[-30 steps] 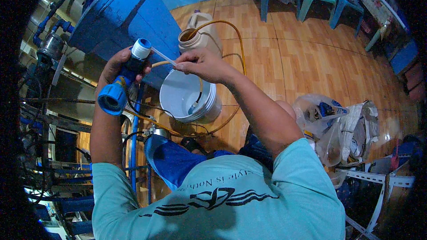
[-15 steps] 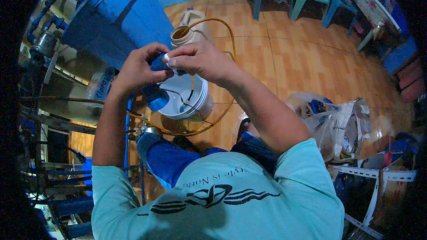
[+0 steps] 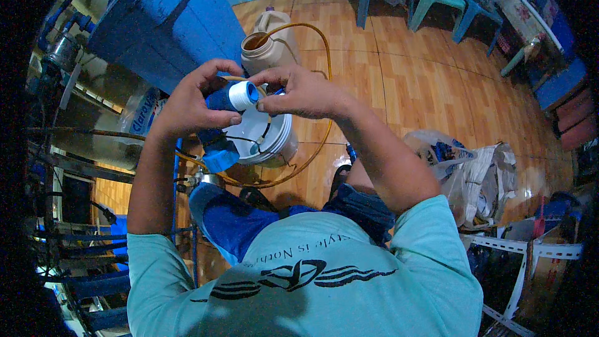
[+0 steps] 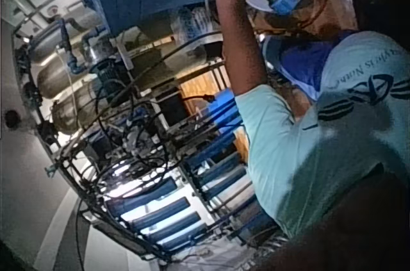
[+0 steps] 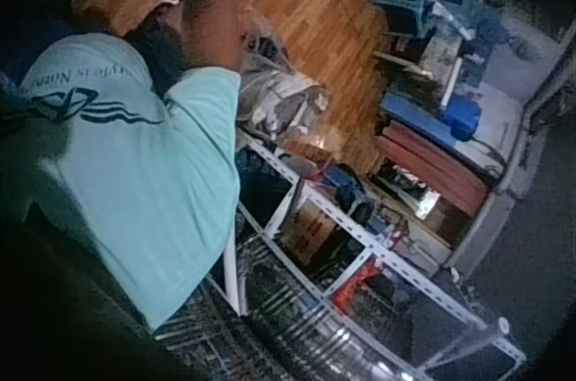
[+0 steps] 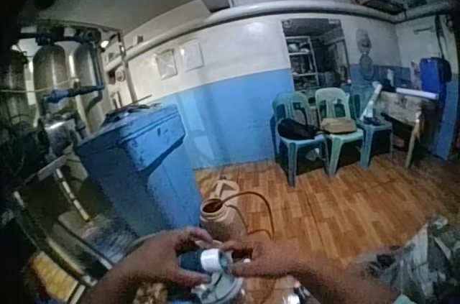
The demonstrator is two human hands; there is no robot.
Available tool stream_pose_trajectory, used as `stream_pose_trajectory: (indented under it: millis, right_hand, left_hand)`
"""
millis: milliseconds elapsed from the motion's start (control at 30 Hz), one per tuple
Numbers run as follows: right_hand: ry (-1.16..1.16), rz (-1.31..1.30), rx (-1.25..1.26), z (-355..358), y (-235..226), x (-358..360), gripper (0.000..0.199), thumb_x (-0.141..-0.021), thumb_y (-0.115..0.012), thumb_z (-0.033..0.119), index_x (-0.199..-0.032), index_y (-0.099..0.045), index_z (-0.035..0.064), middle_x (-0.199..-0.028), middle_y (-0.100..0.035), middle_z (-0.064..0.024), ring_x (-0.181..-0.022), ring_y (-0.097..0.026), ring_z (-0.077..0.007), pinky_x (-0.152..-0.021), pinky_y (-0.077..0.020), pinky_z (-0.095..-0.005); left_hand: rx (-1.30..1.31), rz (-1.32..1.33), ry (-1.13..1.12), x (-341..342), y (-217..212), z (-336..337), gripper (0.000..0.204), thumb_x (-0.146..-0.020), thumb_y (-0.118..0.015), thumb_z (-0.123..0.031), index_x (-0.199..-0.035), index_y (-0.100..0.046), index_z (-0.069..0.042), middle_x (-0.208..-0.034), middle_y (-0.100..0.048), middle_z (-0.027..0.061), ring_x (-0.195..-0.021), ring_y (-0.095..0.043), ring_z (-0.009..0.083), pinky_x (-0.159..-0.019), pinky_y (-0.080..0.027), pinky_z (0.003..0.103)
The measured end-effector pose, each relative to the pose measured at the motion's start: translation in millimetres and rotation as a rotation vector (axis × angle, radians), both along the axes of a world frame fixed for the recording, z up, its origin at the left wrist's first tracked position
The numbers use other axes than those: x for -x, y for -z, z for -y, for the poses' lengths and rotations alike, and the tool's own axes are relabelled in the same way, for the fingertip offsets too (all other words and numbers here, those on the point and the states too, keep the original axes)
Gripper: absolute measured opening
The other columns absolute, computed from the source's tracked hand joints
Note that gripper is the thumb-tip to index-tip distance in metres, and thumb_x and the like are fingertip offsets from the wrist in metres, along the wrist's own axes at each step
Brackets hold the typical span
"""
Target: The person sits on the floor and wraps white thread seal tape around the threads of blue plastic plumbing fittings. The person handles multiple fittings, including an elbow and a straight connector, and also picks up a yellow ring from the floor.
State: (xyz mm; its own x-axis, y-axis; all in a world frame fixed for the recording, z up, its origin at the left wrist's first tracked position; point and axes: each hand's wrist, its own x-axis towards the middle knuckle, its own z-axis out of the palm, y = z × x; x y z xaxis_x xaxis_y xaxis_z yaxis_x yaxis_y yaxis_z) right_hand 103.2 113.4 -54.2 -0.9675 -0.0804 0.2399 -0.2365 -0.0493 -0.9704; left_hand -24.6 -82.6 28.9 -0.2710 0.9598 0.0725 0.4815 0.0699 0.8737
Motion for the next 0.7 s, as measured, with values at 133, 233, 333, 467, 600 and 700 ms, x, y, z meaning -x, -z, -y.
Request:
stream_pose_trajectory:
  millis: [133,233,333,467,600,700]
  right_hand:
    - [0.141,-0.027,0.045,10.6,14.1,0.7,0.029,-0.088,-0.069,0.016,-0.113,-0.068,0.0018,-0.095,-0.069,-0.0028,-0.087,-0.061,-0.0089,-0.075,-0.0503,-0.0270]
    - [0.193,-0.035,0.091,15.7,24.0,1.7,0.023,-0.088,-0.069,0.016,-0.106,-0.071,0.0019,-0.092,-0.069,-0.0025,-0.086,-0.061,-0.0088,-0.075,-0.0498,-0.0266]
    - [0.243,0.019,0.076,19.6,24.6,-0.8,0.021,-0.088,-0.069,0.017,-0.103,-0.071,0.0023,-0.092,-0.069,-0.0026,-0.085,-0.061,-0.0094,-0.076,-0.0494,-0.0259]
    - [0.240,0.102,0.164,18.5,37.3,-3.0,0.022,-0.089,-0.068,0.019,-0.103,-0.071,0.0022,-0.091,-0.068,-0.0030,-0.084,-0.062,-0.0105,-0.076,-0.0494,-0.0257]
    - [0.241,0.145,0.178,26.7,29.2,-14.1,0.025,-0.090,-0.069,0.019,-0.107,-0.071,0.0011,-0.091,-0.068,-0.0027,-0.083,-0.062,-0.0104,-0.074,-0.0502,-0.0264]
    - [0.220,0.030,0.179,32.4,30.1,-20.1,0.028,-0.089,-0.070,0.017,-0.113,-0.070,0.0026,-0.091,-0.068,-0.0029,-0.083,-0.062,-0.0093,-0.073,-0.0506,-0.0260]
  left_hand:
    - [0.050,0.091,0.104,4.5,1.1,-3.7,0.054,-0.071,-0.086,-0.009,-0.119,-0.062,-0.004,-0.105,-0.067,0.0026,-0.096,-0.063,0.0118,-0.088,-0.051,0.029]
    - [0.093,0.135,0.047,4.3,4.9,-5.2,0.050,-0.073,-0.085,-0.011,-0.118,-0.064,-0.004,-0.104,-0.068,0.0024,-0.096,-0.063,0.0110,-0.088,-0.051,0.029]
    - [0.108,0.123,-0.001,6.2,13.4,-6.0,0.046,-0.075,-0.084,-0.012,-0.116,-0.065,-0.003,-0.103,-0.068,0.0024,-0.095,-0.063,0.0110,-0.087,-0.051,0.030]
    - [0.093,0.031,0.001,7.5,22.7,-12.2,0.046,-0.075,-0.083,-0.012,-0.116,-0.064,-0.002,-0.103,-0.068,0.0035,-0.095,-0.063,0.0113,-0.087,-0.051,0.030]
    - [0.142,0.054,-0.060,10.7,23.2,-12.7,0.050,-0.074,-0.084,-0.011,-0.118,-0.063,-0.002,-0.109,-0.067,0.0038,-0.103,-0.060,0.0123,-0.094,-0.048,0.030]
    - [0.138,0.061,-0.058,13.8,25.9,-10.8,0.052,-0.073,-0.085,-0.011,-0.119,-0.062,-0.002,-0.107,-0.068,0.0045,-0.100,-0.062,0.0124,-0.092,-0.049,0.030]
